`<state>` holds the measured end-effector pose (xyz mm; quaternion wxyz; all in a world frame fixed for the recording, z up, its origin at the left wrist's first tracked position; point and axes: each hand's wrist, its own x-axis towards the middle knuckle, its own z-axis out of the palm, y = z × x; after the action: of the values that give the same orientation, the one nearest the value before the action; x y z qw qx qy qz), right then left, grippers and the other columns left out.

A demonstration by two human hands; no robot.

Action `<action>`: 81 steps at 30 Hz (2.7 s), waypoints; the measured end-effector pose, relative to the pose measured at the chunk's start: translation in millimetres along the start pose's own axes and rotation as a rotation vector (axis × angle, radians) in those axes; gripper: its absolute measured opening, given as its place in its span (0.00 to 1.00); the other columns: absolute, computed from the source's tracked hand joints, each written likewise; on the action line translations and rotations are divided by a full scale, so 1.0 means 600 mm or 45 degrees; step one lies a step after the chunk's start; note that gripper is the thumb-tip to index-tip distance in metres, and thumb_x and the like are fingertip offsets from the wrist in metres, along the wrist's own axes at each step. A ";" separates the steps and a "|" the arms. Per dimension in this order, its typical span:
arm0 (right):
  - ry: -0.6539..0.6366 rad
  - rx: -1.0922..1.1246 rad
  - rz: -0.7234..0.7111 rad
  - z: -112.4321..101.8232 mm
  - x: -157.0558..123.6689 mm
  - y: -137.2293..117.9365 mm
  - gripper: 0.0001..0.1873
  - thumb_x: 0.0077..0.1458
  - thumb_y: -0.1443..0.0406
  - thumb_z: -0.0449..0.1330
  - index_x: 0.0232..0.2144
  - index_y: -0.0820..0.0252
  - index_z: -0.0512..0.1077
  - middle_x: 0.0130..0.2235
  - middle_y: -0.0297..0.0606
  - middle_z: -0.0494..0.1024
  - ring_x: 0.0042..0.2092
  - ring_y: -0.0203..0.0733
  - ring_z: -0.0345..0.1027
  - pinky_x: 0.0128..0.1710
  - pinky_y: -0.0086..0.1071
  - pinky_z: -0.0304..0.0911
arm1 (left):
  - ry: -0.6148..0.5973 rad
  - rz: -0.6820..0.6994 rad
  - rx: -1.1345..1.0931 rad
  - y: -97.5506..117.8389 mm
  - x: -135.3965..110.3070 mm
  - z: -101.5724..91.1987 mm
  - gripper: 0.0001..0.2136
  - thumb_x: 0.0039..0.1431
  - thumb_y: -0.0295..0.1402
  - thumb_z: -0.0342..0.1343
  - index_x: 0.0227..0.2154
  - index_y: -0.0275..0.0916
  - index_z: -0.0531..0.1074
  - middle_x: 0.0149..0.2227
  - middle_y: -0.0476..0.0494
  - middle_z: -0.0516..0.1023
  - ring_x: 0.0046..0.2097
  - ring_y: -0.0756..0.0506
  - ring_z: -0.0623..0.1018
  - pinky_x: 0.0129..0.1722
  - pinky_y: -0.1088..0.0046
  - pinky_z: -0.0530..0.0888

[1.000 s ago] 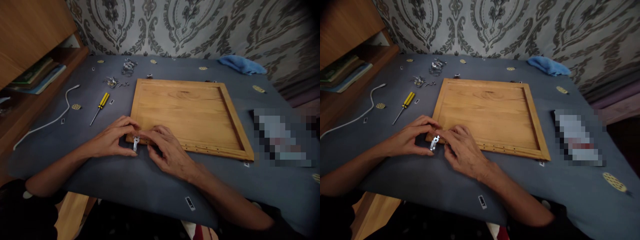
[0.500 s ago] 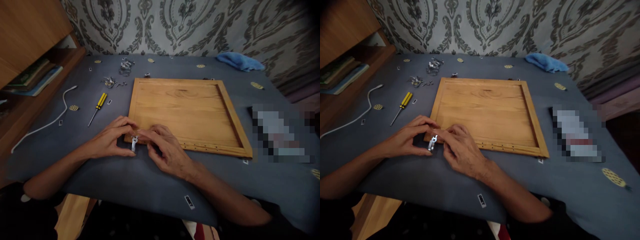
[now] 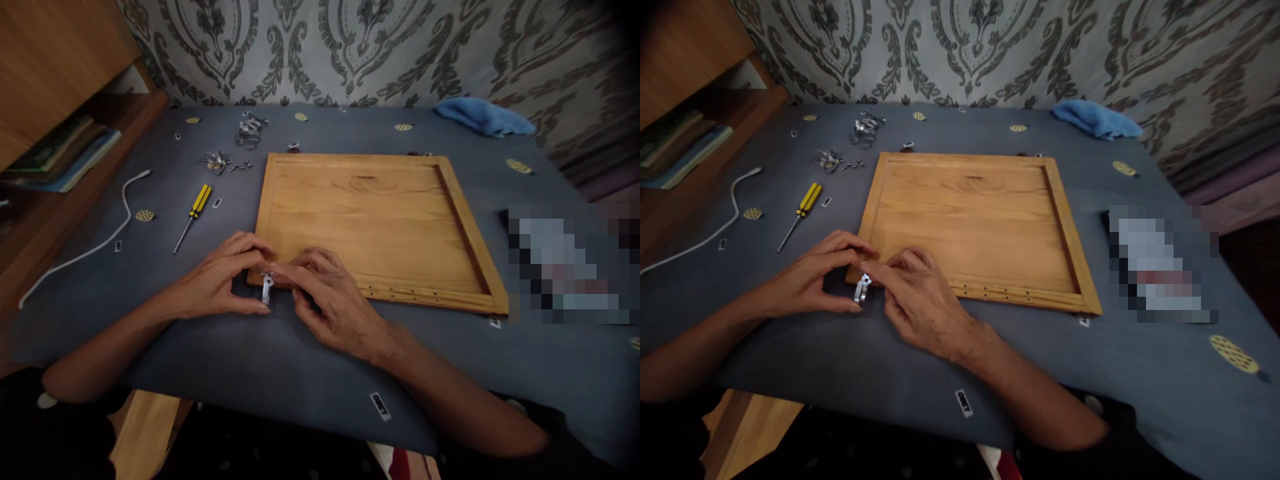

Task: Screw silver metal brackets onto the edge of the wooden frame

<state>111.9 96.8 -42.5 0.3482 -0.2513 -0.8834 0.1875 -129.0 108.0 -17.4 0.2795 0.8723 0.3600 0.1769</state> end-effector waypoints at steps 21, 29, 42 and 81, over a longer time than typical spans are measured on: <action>0.072 0.062 0.009 0.001 -0.001 0.003 0.34 0.59 0.77 0.52 0.65 0.51 0.63 0.39 0.35 0.79 0.45 0.43 0.69 0.49 0.42 0.66 | -0.007 0.009 0.016 0.001 0.000 0.000 0.17 0.59 0.45 0.66 0.44 0.40 0.73 0.54 0.41 0.72 0.57 0.40 0.70 0.57 0.60 0.70; -0.013 -0.069 -0.047 0.001 -0.002 0.002 0.43 0.59 0.77 0.52 0.72 0.50 0.49 0.41 0.34 0.82 0.47 0.47 0.68 0.59 0.50 0.58 | 0.009 0.062 0.049 0.000 -0.001 0.000 0.19 0.59 0.46 0.66 0.45 0.39 0.71 0.54 0.40 0.72 0.56 0.40 0.71 0.56 0.61 0.70; -0.047 -0.124 -0.063 0.003 -0.002 0.002 0.45 0.58 0.78 0.52 0.73 0.54 0.44 0.42 0.34 0.82 0.47 0.47 0.66 0.59 0.47 0.57 | -0.038 0.021 0.004 -0.005 -0.006 -0.007 0.25 0.58 0.49 0.66 0.51 0.41 0.67 0.57 0.40 0.70 0.60 0.40 0.69 0.60 0.60 0.69; -0.002 -0.067 -0.048 0.003 -0.002 0.003 0.44 0.58 0.78 0.52 0.72 0.52 0.47 0.42 0.37 0.80 0.46 0.47 0.67 0.53 0.46 0.63 | 0.038 0.083 0.040 -0.007 -0.004 0.003 0.21 0.58 0.45 0.67 0.49 0.39 0.72 0.54 0.40 0.72 0.57 0.41 0.70 0.56 0.63 0.70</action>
<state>111.6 97.2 -45.1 0.3444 -0.2436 -0.8929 0.1578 -131.8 108.0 -21.7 0.2546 0.8852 0.3381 0.1933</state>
